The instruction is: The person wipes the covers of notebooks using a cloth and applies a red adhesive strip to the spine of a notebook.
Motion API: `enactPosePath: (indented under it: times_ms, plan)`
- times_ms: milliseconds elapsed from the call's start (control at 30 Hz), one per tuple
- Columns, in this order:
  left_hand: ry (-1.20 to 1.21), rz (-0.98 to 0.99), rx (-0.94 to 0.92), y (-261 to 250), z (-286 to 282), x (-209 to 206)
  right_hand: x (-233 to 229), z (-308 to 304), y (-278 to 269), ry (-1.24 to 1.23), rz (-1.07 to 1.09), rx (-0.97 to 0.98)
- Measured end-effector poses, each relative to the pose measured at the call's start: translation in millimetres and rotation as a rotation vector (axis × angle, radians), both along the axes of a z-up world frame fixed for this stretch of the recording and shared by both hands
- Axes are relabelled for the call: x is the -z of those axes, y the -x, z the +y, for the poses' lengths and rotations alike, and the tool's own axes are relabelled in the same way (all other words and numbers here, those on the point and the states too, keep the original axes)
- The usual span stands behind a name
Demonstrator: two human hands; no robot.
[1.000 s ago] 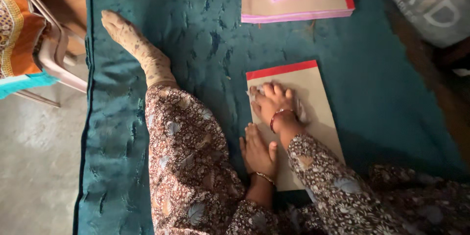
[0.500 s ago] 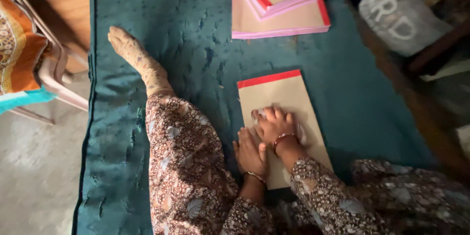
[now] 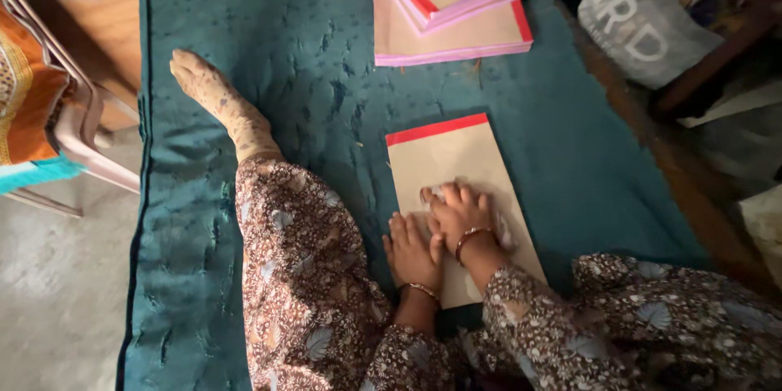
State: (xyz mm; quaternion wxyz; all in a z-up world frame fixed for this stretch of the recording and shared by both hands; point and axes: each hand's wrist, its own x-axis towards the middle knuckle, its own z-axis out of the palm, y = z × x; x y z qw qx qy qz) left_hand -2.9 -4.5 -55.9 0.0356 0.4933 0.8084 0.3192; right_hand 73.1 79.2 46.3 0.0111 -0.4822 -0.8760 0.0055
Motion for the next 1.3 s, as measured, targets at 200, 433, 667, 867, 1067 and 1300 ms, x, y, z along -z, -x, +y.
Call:
enactPosePath:
  times_ms: [200, 433, 667, 867, 1067, 1300]
  plan:
    - [0.173, -0.003, -0.007, -3.9, 0.4, -31.8, 2.8, 46.4, 13.7, -0.142, 0.109, -0.004]
    - [0.166, -0.002, 0.012, -4.8, -3.6, -42.4, -1.6, 83.7, 27.1, -0.191, 0.071, -0.012]
    - [0.06, 0.014, 0.022, -1.6, -6.7, -31.4, -2.0, 69.4, 16.8, -0.208, 0.13, -0.034]
    - [0.006, 0.034, 0.028, 0.9, -3.6, -11.1, -6.5, 29.5, -6.4, -0.087, 0.072, -0.004]
    - [-0.085, 0.011, 0.032, 5.6, 1.2, 12.6, -7.1, -8.4, -24.0, -0.062, 0.027, 0.025]
    - [-0.016, 0.038, 0.034, 6.3, 2.9, 15.1, -2.4, 0.5, -25.6, -0.073, 0.06, -0.002]
